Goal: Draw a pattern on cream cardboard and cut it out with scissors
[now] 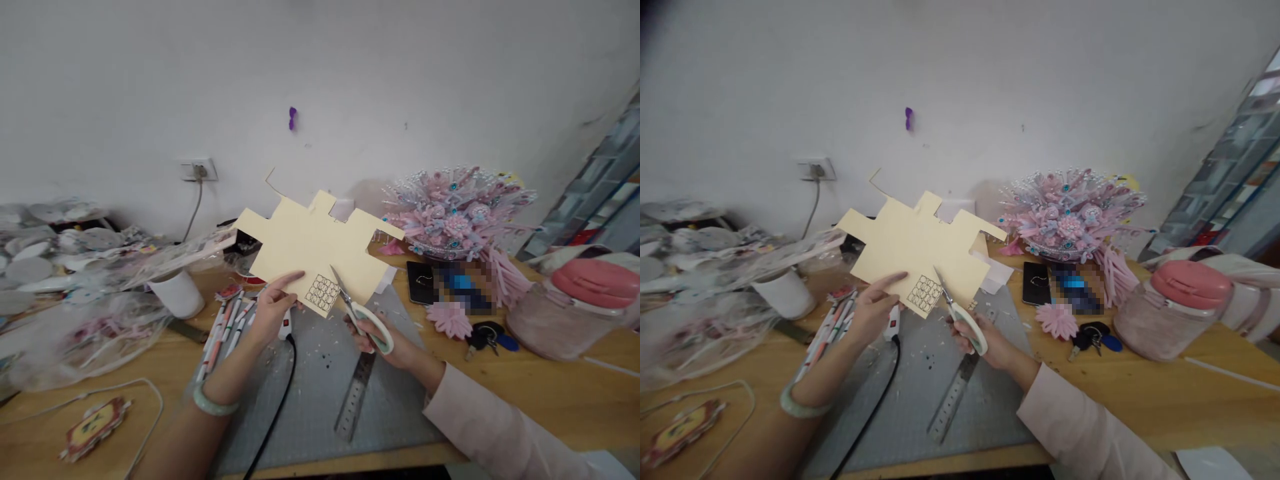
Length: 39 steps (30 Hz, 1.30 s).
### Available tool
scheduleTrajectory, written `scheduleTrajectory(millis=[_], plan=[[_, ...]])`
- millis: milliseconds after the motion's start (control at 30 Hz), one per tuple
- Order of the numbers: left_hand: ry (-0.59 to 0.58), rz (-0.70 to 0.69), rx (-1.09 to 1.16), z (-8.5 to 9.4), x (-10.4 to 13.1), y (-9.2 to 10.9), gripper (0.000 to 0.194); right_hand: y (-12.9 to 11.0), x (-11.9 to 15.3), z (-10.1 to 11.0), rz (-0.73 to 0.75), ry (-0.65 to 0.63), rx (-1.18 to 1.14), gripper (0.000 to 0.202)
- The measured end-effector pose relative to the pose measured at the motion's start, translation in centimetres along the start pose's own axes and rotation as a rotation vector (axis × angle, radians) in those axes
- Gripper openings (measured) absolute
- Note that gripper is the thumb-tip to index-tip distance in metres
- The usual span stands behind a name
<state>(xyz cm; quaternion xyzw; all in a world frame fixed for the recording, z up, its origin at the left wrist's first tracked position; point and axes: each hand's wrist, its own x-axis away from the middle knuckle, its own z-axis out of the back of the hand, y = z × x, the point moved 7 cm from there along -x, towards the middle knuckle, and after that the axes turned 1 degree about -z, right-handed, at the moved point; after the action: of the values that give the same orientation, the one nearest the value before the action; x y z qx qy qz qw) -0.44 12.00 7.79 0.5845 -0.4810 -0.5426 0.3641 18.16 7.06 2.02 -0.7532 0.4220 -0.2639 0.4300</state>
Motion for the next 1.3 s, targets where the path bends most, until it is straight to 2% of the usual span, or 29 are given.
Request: scheduleTrajectory(millis=[467, 900, 1300], plan=[[-0.068, 0.070, 0.071, 1.3, -0.8, 0.0, 0.047, -0.3, 0.1, -0.3, -0.037, -0.078, 0.198, 0.037], [-0.108, 0.126, 0.113, 0.5, -0.6, -0.1, 0.048, 0.6, -0.2, 0.8, -0.079, -0.036, 0.125, 0.035], [-0.110, 0.136, 0.123, 0.9, -0.7, -0.7, 0.050, 0.1, -0.4, 1.2, -0.062, 0.010, 0.203, 0.036]])
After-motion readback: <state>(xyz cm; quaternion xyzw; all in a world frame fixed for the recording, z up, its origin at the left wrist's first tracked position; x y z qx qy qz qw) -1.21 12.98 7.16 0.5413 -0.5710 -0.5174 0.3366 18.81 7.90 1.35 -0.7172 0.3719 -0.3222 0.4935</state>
